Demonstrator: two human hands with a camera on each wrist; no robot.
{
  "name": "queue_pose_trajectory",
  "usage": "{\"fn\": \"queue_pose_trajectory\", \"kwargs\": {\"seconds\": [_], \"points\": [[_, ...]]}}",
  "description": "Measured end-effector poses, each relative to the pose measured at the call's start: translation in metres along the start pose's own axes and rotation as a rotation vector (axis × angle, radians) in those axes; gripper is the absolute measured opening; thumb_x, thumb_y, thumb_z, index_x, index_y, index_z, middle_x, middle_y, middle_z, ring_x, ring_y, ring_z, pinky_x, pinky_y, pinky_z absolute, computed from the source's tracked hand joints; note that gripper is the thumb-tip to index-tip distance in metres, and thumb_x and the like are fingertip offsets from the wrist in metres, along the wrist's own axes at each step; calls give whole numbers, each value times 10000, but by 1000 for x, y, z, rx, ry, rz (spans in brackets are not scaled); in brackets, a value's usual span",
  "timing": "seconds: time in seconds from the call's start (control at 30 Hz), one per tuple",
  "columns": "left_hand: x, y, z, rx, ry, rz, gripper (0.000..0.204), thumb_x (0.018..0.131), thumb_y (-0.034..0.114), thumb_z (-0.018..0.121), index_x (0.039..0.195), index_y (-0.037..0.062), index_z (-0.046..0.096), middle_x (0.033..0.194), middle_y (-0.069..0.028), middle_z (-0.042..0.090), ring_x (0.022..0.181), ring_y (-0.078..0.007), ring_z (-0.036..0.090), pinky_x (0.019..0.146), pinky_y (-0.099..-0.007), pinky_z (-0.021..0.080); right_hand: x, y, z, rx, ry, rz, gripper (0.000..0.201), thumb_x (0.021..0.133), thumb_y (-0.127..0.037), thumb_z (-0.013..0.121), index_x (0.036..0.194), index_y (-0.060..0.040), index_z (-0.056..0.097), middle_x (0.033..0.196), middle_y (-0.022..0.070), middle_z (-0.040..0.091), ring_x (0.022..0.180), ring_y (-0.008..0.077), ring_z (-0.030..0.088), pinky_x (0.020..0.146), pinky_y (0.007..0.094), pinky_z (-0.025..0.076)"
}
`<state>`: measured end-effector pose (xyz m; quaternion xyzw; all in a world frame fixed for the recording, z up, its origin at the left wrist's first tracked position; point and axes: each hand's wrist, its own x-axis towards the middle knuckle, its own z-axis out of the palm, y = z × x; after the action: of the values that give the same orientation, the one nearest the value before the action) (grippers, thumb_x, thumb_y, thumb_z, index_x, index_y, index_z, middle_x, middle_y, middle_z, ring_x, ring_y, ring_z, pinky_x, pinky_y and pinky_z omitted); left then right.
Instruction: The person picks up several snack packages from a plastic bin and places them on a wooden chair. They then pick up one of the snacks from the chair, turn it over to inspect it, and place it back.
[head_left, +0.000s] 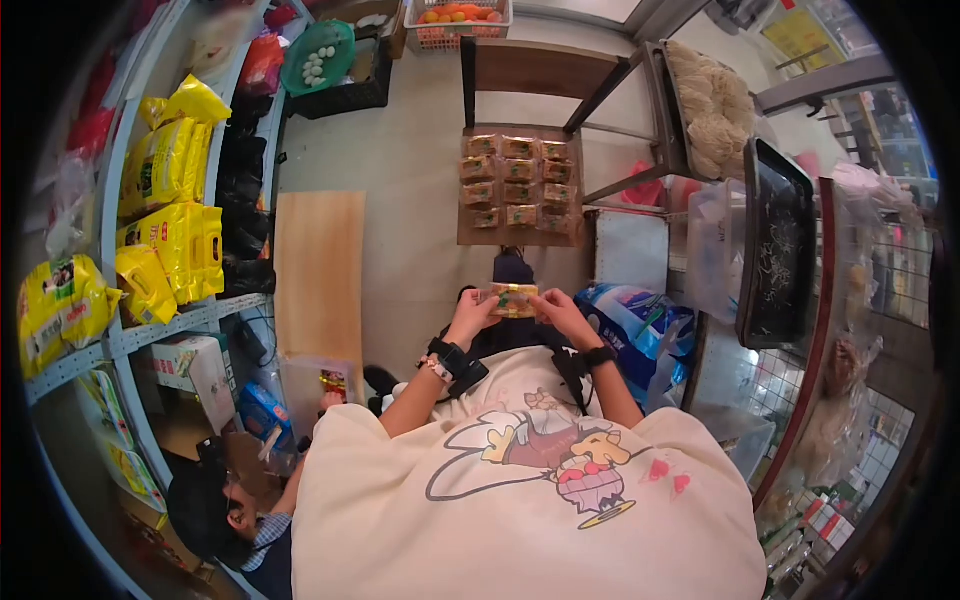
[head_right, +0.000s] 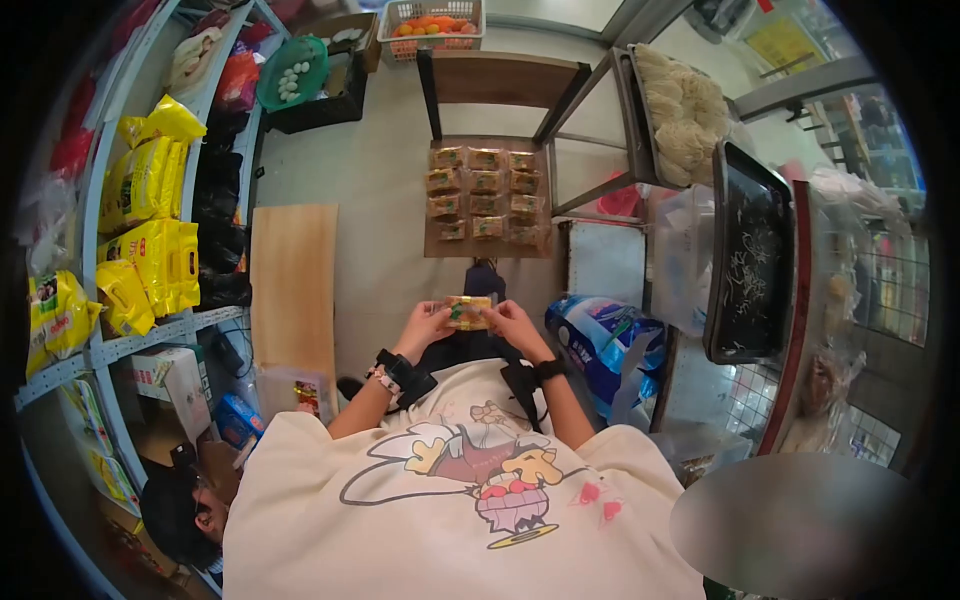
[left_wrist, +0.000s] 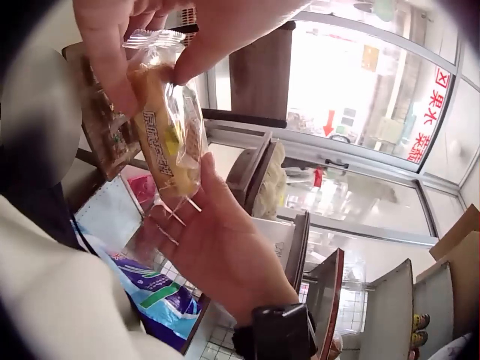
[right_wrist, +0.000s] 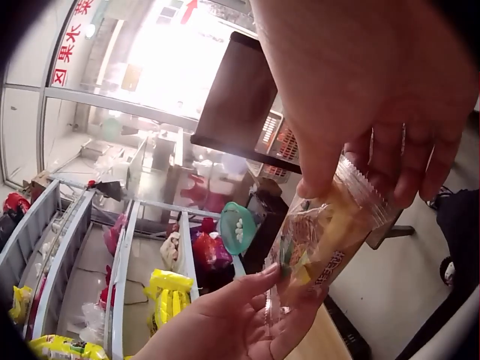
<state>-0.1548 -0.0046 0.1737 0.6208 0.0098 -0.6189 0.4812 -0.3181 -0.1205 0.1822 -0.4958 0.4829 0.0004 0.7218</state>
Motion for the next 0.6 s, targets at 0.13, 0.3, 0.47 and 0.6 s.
{"fn": "queue_pose_trajectory", "kwargs": {"seconds": [0.13, 0.3, 0.47, 0.6], "points": [[31, 12, 5, 3, 124, -68, 314, 856, 166, 545, 1088, 8, 403, 1015, -89, 513, 898, -181, 571, 745, -306, 518, 55, 3, -15, -64, -60, -5, 295, 829, -314, 600, 877, -41, 497, 737, 10, 540, 627, 65, 498, 561, 188, 412], [94, 28, 17, -194, 139, -58, 201, 826, 131, 564, 973, 31, 470, 908, -54, 542, 809, -143, 571, 662, -264, 499, 113, -21, -37, -163, -15, 17, 302, 823, -300, 602, 912, -29, 500, 765, 28, 545, 641, 83, 509, 575, 210, 425], [156, 38, 32, 26, 274, -77, 217, 842, 156, 549, 989, 7, 492, 914, -65, 556, 819, -158, 581, 704, -286, 500, 174, -15, -68, -189, 18, 75, 334, 816, -268, 601, 976, 3, 487, 789, 60, 554, 687, 119, 538, 610, 255, 437], [198, 34, 34, 165, 278, -101, 212, 830, 161, 571, 976, 15, 523, 865, -51, 563, 791, -139, 582, 669, -254, 494, 213, 9, -80, -227, -36, 171, 407, 805, -295, 591, 1044, 21, 498, 1003, 159, 562, 946, 274, 541, 791, 344, 430]]}}
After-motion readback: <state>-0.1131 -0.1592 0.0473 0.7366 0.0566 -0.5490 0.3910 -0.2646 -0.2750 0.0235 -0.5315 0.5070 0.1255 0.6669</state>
